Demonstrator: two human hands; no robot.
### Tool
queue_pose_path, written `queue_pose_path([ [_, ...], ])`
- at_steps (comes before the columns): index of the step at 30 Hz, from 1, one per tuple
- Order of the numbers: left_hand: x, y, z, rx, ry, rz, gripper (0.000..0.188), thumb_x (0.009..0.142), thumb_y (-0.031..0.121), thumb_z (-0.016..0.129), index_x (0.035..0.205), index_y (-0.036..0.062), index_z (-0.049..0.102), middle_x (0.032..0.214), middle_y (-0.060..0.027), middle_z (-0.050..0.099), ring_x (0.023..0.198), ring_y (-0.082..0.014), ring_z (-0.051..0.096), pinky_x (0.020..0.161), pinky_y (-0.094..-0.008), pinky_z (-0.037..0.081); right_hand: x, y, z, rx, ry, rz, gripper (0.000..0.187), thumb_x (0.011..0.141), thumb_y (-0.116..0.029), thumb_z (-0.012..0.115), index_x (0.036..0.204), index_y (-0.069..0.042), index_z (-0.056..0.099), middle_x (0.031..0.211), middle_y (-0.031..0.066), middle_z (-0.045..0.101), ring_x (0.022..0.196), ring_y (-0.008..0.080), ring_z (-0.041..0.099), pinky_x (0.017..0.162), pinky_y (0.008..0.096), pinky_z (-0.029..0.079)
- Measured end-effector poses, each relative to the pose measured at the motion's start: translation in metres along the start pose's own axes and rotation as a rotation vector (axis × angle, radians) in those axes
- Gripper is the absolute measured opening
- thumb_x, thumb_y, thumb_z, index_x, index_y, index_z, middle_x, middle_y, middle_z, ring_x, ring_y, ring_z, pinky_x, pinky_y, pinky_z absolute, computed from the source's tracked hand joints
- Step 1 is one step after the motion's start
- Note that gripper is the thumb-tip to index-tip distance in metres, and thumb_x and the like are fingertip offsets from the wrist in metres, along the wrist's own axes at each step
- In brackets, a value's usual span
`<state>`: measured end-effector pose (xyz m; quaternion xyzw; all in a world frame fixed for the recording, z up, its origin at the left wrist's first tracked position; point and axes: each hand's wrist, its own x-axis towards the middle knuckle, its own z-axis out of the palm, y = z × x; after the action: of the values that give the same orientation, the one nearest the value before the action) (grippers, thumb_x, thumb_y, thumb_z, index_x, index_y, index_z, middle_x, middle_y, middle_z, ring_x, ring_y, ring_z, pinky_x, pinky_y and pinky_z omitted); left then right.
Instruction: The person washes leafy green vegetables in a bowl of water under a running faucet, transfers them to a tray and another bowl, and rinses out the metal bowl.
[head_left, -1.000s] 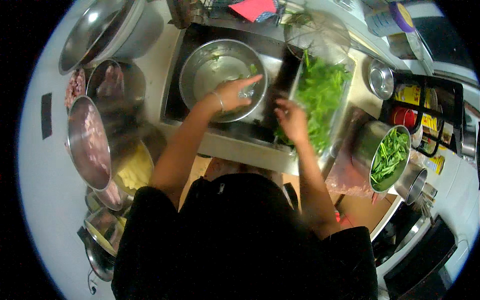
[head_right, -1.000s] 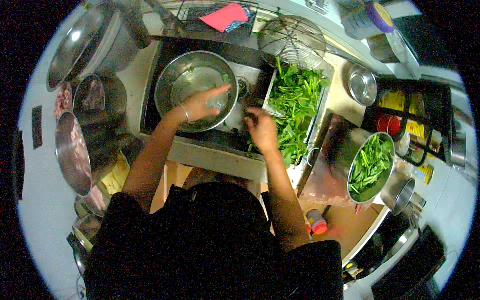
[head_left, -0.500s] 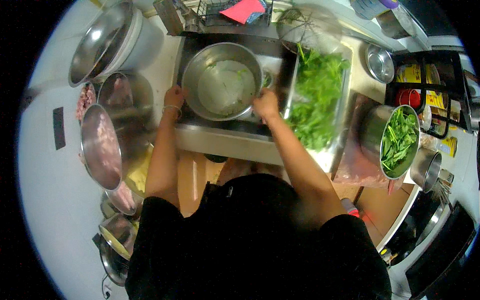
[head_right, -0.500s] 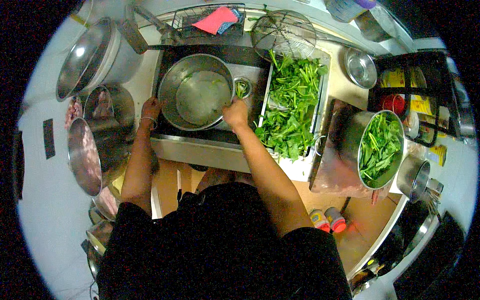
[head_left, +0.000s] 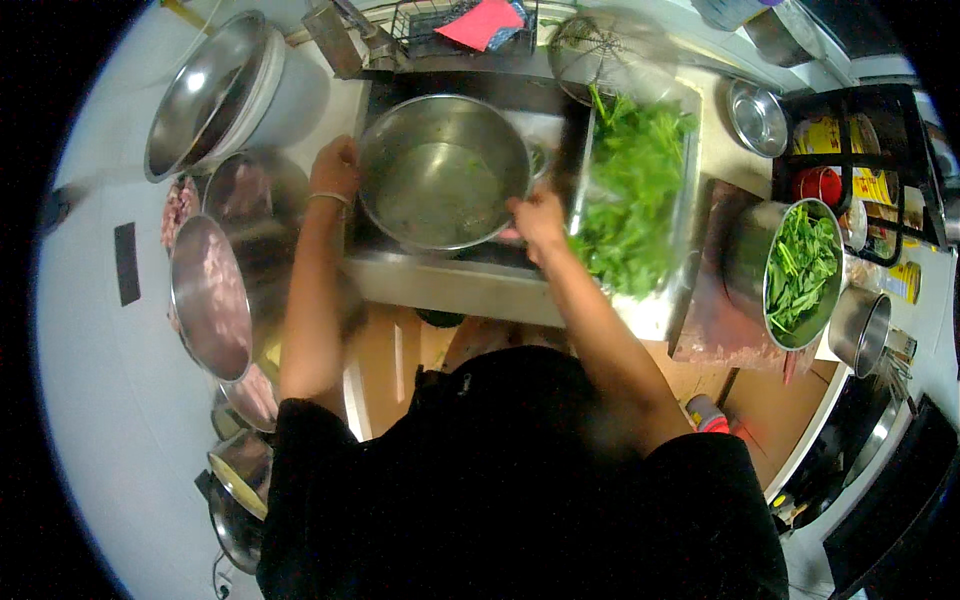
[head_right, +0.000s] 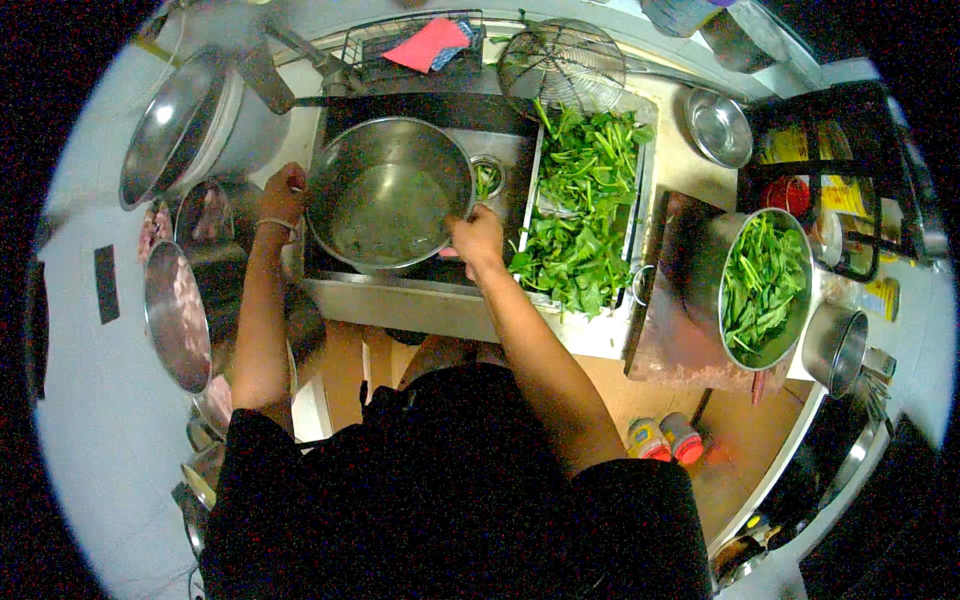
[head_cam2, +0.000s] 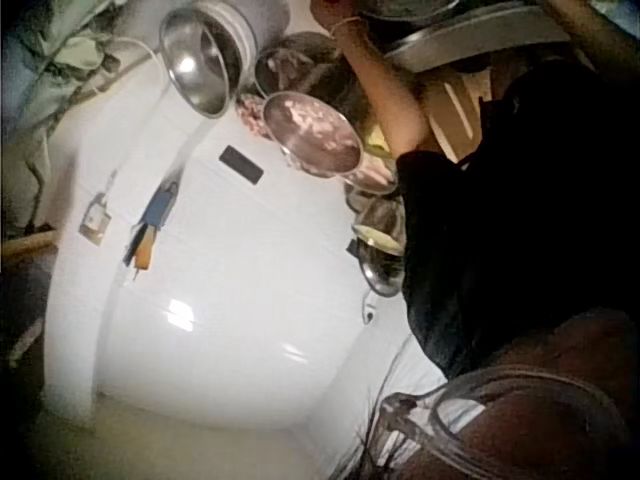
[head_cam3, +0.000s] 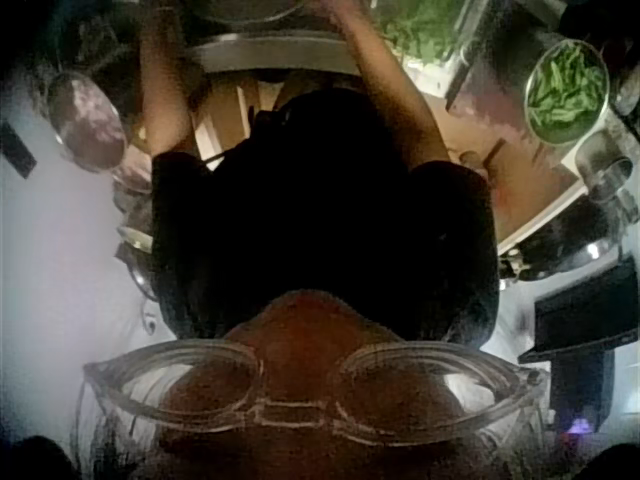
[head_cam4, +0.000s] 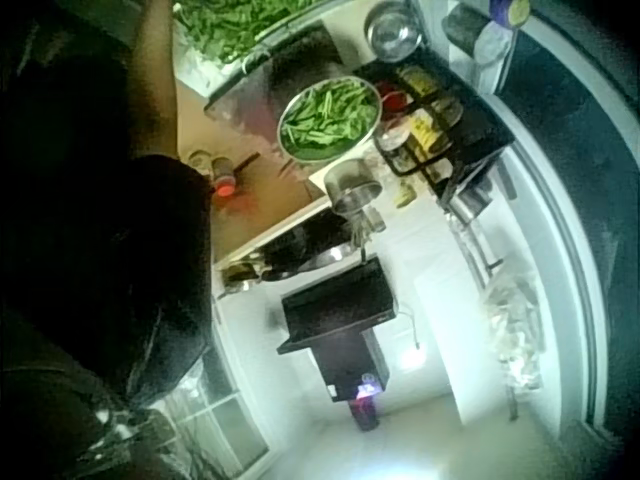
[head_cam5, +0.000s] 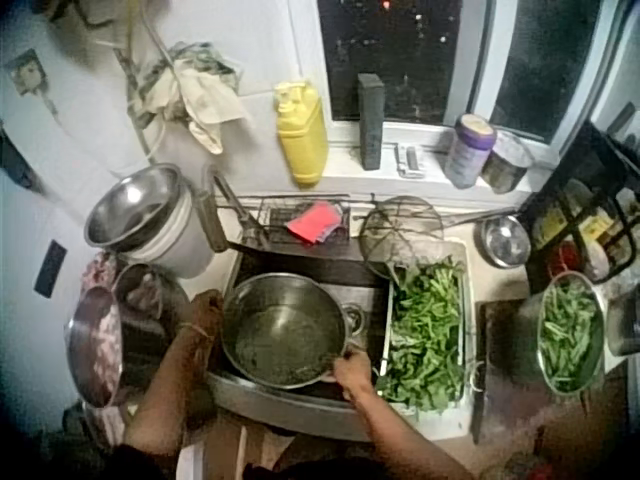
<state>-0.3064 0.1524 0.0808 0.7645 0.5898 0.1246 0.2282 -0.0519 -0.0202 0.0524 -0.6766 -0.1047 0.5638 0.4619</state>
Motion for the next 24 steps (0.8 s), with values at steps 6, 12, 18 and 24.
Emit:
queue_pose_path([
  [6, 0.005, 0.059, -0.004, 0.038, -0.009, 0.104, 0.010, 0.066, 0.005, 0.056, 0.070, 0.0046, 0.047, 0.072, -0.0161, 0.054, 0.071, -0.0357, 0.051, 0.063, -0.0408, 0.040, 0.008, 0.020, -0.021, 0.093, -0.039, 0.126, 0.018, 0.078, -0.006, 0.054, 0.091, 0.007, 0.053, 0.081, 0.0133, 0.057, 0.056, 0.0201, 0.057, 0.044, 0.0284, 0.054],
  [12, 0.027, 0.110, 0.000, 0.065, -0.065, 0.190, 0.009, 0.068, 0.007, 0.055, 0.073, 0.0041, 0.048, 0.071, -0.0169, 0.053, 0.073, -0.0363, 0.051, 0.064, -0.0429, 0.040, 0.027, 0.051, -0.032, 0.250, -0.060, 0.266, 0.032, 0.073, -0.007, 0.057, 0.101, 0.004, 0.047, 0.081, 0.0096, 0.050, 0.061, 0.0206, 0.052, 0.048, 0.0333, 0.056],
  [18, 0.047, 0.150, 0.006, 0.156, -0.121, 0.378, 0.017, 0.064, 0.004, 0.055, 0.076, 0.0055, 0.043, 0.072, -0.0114, 0.049, 0.071, -0.0288, 0.050, 0.066, -0.0366, 0.041, 0.019, 0.047, -0.030, 0.314, -0.109, 0.400, 0.013, 0.072, -0.011, 0.058, 0.082, -0.007, 0.051, 0.073, 0.0038, 0.049, 0.063, 0.0133, 0.048, 0.042, 0.0249, 0.047],
  [24, 0.045, 0.195, 0.031, 0.161, -0.063, 0.494, 0.007, 0.071, 0.006, 0.051, 0.077, 0.0066, 0.047, 0.076, -0.0157, 0.051, 0.077, -0.0351, 0.050, 0.069, -0.0418, 0.041, 0.036, 0.080, -0.029, 0.423, -0.196, 0.578, 0.012, 0.072, -0.014, 0.060, 0.067, -0.011, 0.049, 0.057, -0.0002, 0.045, 0.041, 0.0104, 0.038, 0.032, 0.0188, 0.029],
])
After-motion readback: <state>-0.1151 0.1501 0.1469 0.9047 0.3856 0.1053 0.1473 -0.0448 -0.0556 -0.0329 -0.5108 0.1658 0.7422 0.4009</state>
